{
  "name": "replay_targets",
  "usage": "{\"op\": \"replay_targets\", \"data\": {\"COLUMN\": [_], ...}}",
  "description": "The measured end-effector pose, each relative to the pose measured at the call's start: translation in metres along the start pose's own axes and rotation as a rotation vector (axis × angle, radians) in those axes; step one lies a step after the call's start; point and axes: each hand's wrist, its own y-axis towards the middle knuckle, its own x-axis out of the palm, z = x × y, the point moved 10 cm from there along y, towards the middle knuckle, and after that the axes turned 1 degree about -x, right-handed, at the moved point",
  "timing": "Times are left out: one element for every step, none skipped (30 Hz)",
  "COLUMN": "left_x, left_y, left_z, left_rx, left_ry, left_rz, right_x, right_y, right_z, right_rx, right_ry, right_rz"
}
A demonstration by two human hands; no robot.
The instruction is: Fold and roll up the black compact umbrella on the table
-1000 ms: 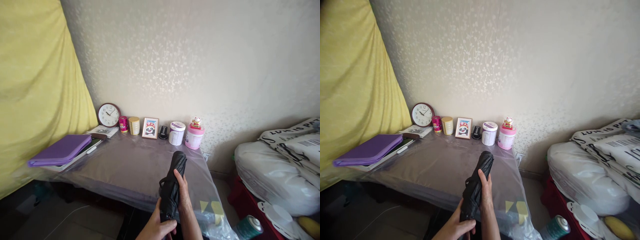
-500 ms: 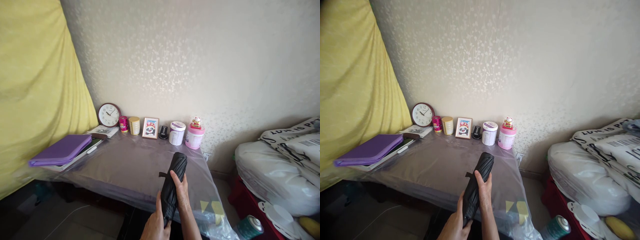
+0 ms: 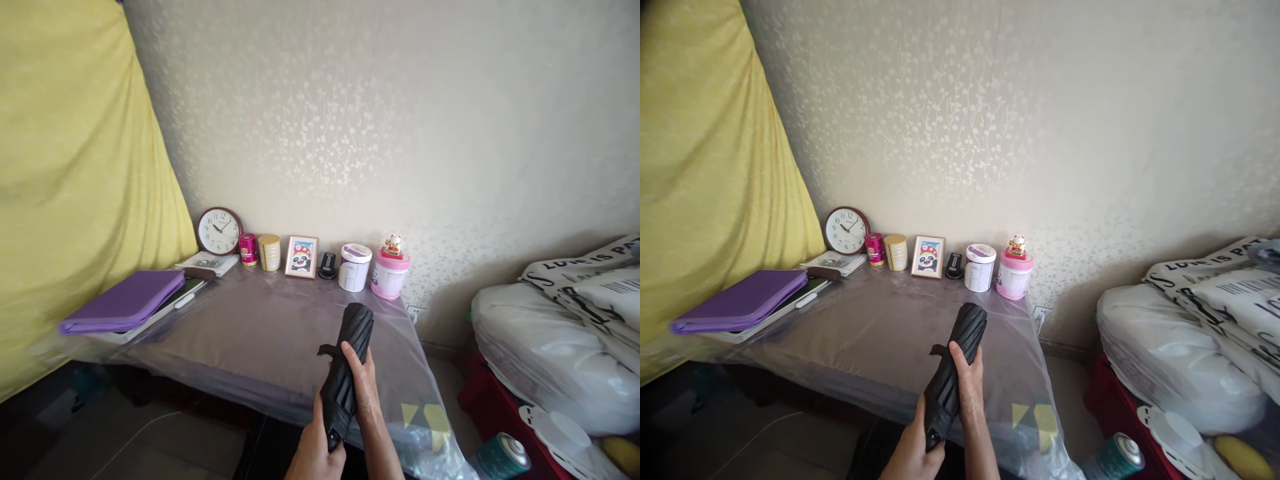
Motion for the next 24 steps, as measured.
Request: {"op": "replay_targets", "data": {"left_x": [-0.006,-0.010,-0.013,-0.014,-0.014,-0.013,-0.009,-0.003,0.004,0.010,0.015,0.018,0.020,0.021,0.021,0.018,0.012,0.005,-0.003,-0.010,-0.016,-0.019,-0.020,-0.020], "left_y": [0.000,-0.001,-0.001,-0.001,-0.002,-0.003,-0.003,-0.005,-0.006,-0.009,-0.010,-0.010,-0.009,-0.007,-0.004,0.000,0.004,0.007,0.010,0.011,0.011,0.011,0.010,0.009], "left_z": [0.002,0.003,0.005,0.008,0.013,0.017,0.020,0.022,0.023,0.024,0.026,0.027,0.025,0.020,0.013,0.005,0.000,-0.001,0.000,0.004,0.009,0.014,0.020,0.026], "left_rx": [0.036,0.057,0.071,0.088,0.110,0.118,0.104,0.069,0.025,-0.011,-0.030,-0.032,-0.030,-0.037,-0.052,-0.061,-0.050,-0.017,0.027,0.068,0.101,0.126,0.146,0.157], "left_ry": [0.067,0.114,0.143,0.152,0.137,0.095,0.024,-0.071,-0.178,-0.277,-0.354,-0.398,-0.404,-0.371,-0.304,-0.208,-0.093,0.031,0.147,0.244,0.315,0.353,0.359,0.332], "left_rz": [0.060,0.097,0.114,0.107,0.079,0.025,-0.053,-0.145,-0.235,-0.308,-0.353,-0.372,-0.371,-0.356,-0.325,-0.271,-0.200,-0.117,-0.036,0.033,0.080,0.099,0.096,0.079], "right_x": [0.001,0.001,0.002,0.002,0.002,0.002,0.002,0.003,0.005,0.007,0.008,0.009,0.010,0.010,0.010,0.010,0.011,0.012,0.013,0.013,0.013,0.013,0.012,0.012], "right_y": [0.000,0.000,0.000,-0.001,-0.001,-0.002,-0.002,-0.003,-0.003,-0.004,-0.004,-0.005,-0.005,-0.005,-0.004,-0.004,-0.003,-0.003,-0.002,-0.001,-0.001,0.000,0.001,0.002], "right_z": [0.001,0.001,0.002,0.002,0.002,0.002,0.002,0.003,0.004,0.005,0.005,0.005,0.004,0.002,0.000,-0.002,-0.003,-0.004,-0.004,-0.003,-0.003,-0.003,-0.002,-0.002], "right_rx": [0.001,0.005,0.011,0.019,0.027,0.038,0.053,0.070,0.088,0.107,0.121,0.129,0.127,0.115,0.097,0.079,0.067,0.060,0.058,0.059,0.058,0.055,0.050,0.048], "right_ry": [0.007,0.017,0.030,0.044,0.059,0.074,0.092,0.111,0.131,0.149,0.162,0.170,0.171,0.167,0.160,0.150,0.137,0.123,0.111,0.104,0.101,0.106,0.118,0.129], "right_rz": [0.004,0.007,0.011,0.018,0.024,0.024,0.018,0.005,-0.013,-0.034,-0.052,-0.064,-0.071,-0.074,-0.076,-0.076,-0.080,-0.084,-0.086,-0.083,-0.075,-0.061,-0.048,-0.039]}}
